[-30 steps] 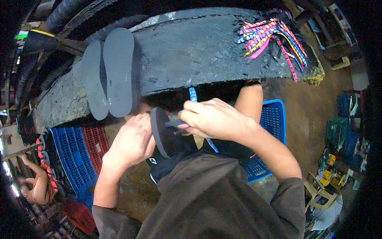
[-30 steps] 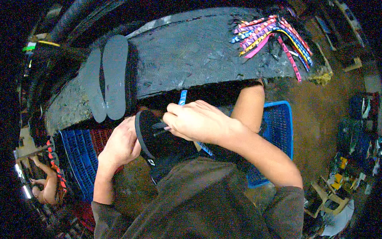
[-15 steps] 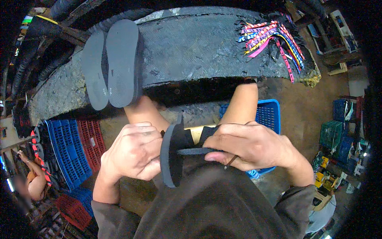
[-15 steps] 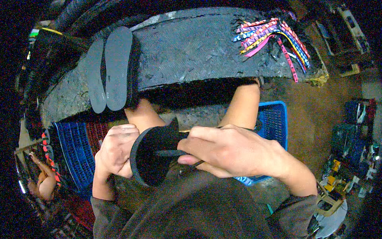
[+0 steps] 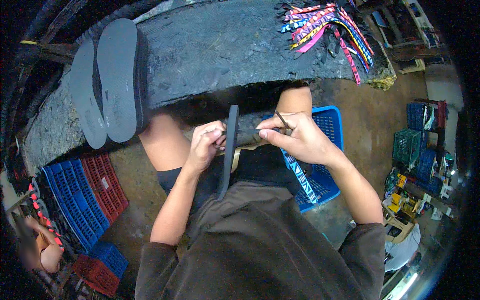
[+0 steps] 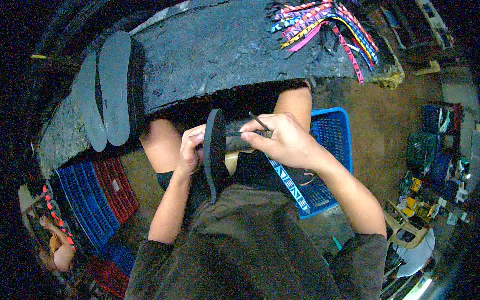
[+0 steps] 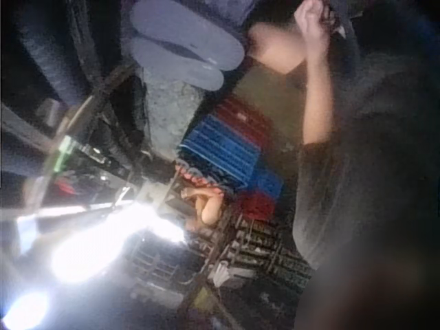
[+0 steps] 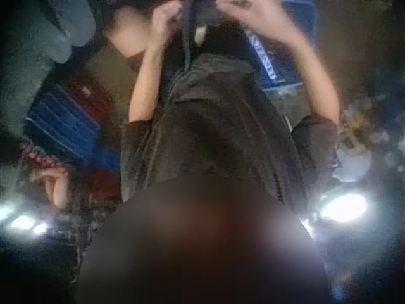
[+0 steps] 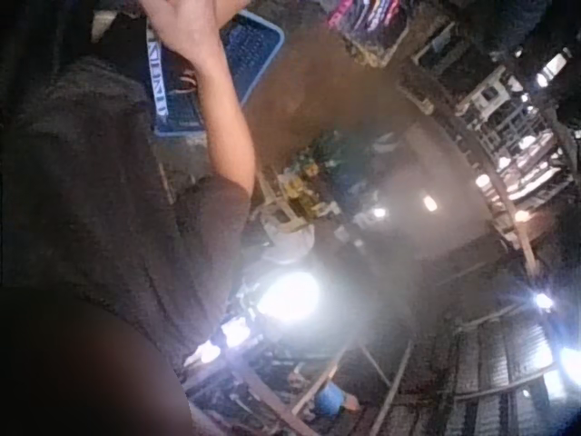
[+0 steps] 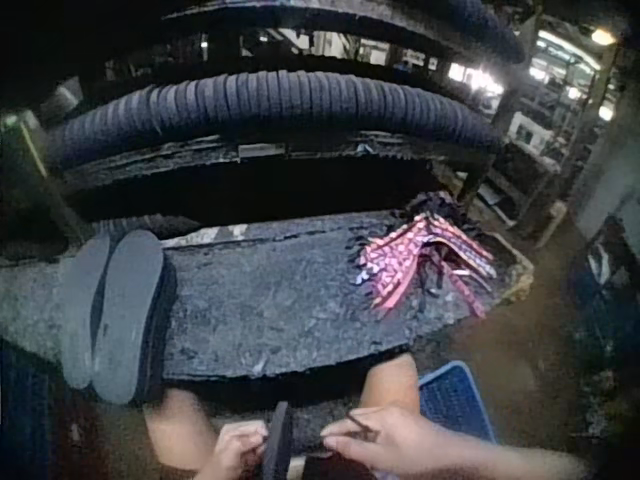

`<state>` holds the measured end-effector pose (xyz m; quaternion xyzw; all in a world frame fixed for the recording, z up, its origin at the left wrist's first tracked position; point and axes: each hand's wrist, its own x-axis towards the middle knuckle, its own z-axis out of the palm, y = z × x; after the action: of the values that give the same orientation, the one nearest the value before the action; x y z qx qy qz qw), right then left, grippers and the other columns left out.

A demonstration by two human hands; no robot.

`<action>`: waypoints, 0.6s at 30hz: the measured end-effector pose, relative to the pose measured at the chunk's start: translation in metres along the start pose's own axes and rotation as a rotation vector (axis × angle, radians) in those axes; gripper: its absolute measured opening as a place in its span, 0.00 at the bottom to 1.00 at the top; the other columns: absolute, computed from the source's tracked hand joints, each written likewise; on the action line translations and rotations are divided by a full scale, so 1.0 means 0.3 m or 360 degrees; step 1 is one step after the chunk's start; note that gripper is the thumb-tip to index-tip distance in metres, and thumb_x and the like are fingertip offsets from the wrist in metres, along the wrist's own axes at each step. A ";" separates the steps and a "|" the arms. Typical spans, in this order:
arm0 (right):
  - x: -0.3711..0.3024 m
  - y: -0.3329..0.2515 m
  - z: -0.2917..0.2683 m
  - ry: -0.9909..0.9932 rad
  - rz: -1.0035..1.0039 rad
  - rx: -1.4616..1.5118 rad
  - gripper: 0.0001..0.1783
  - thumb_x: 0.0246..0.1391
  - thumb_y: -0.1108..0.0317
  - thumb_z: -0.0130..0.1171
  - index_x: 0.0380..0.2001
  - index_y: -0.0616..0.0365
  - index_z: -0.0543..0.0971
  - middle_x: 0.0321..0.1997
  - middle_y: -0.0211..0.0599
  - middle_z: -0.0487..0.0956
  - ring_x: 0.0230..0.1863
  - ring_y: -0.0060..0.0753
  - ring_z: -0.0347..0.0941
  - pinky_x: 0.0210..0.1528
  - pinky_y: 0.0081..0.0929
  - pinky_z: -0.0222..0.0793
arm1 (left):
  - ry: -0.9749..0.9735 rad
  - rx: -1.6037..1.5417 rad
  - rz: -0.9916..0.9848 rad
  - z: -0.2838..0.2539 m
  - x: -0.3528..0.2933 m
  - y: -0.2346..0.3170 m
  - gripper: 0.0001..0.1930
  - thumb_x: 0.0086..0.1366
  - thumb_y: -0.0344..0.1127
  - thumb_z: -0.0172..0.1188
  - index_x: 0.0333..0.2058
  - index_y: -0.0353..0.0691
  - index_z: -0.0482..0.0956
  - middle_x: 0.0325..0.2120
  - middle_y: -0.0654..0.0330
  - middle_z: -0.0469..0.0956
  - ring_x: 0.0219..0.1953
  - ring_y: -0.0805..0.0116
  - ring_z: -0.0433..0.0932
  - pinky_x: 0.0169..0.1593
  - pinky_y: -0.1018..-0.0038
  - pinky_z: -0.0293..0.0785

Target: The person assembles flip-flops by attaching colorful straps to black rubber soles. They use a metal awl to thread the straps through pre-punched holes, then pull and adjust the straps to secure them. Finished flip-flops are placed into a blue basket.

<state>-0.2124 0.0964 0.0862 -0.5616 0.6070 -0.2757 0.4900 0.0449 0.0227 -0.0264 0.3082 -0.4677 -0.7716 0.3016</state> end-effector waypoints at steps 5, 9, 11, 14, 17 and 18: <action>0.064 0.033 0.036 -0.0044 0.0136 0.0348 0.14 0.70 0.67 0.62 0.50 0.67 0.85 0.36 0.26 0.84 0.39 0.14 0.76 0.42 0.20 0.74 | 0.0063 -0.0439 -0.0152 0.013 0.031 -0.036 0.12 0.75 0.34 0.60 0.29 0.43 0.74 0.29 0.66 0.80 0.26 0.83 0.69 0.30 0.81 0.61; 0.101 0.061 0.078 -0.0048 0.0117 0.0516 0.13 0.68 0.68 0.62 0.47 0.68 0.86 0.38 0.28 0.86 0.40 0.15 0.77 0.45 0.22 0.76 | 0.0107 -0.0669 -0.0244 -0.029 0.015 -0.086 0.11 0.74 0.30 0.64 0.30 0.45 0.74 0.30 0.65 0.82 0.26 0.84 0.71 0.28 0.82 0.62; 0.121 0.074 0.100 -0.0028 -0.0059 0.0546 0.13 0.67 0.68 0.63 0.46 0.68 0.87 0.38 0.29 0.87 0.40 0.15 0.77 0.44 0.23 0.76 | 0.0191 -0.0720 -0.0301 -0.044 0.007 -0.109 0.12 0.73 0.29 0.65 0.29 0.46 0.74 0.31 0.64 0.83 0.26 0.84 0.72 0.27 0.83 0.62; 0.149 0.075 0.118 -0.0048 -0.0002 0.0472 0.14 0.68 0.67 0.62 0.46 0.68 0.87 0.37 0.30 0.87 0.40 0.15 0.78 0.44 0.24 0.76 | 0.0215 -0.0817 -0.0256 -0.043 0.013 -0.120 0.12 0.73 0.26 0.64 0.29 0.47 0.74 0.30 0.64 0.84 0.25 0.85 0.73 0.25 0.84 0.61; 0.165 0.034 0.108 -0.0155 0.0140 0.0390 0.13 0.68 0.70 0.62 0.50 0.65 0.86 0.42 0.32 0.88 0.40 0.15 0.79 0.44 0.20 0.76 | 0.0176 -0.0786 -0.0221 -0.025 0.019 -0.069 0.06 0.72 0.33 0.67 0.39 0.45 0.77 0.34 0.63 0.84 0.28 0.81 0.76 0.29 0.81 0.71; 0.165 0.009 0.100 -0.0181 0.0165 0.0424 0.13 0.68 0.68 0.62 0.50 0.65 0.86 0.39 0.31 0.88 0.37 0.15 0.78 0.41 0.21 0.75 | 0.0231 -0.0781 -0.0210 -0.019 0.019 -0.036 0.11 0.71 0.36 0.69 0.44 0.44 0.76 0.38 0.61 0.83 0.30 0.78 0.78 0.32 0.78 0.74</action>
<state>-0.1810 0.0563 0.0587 -0.4742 0.5645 -0.2958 0.6075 0.0437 0.0193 -0.0394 0.3101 -0.2225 -0.8558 0.3492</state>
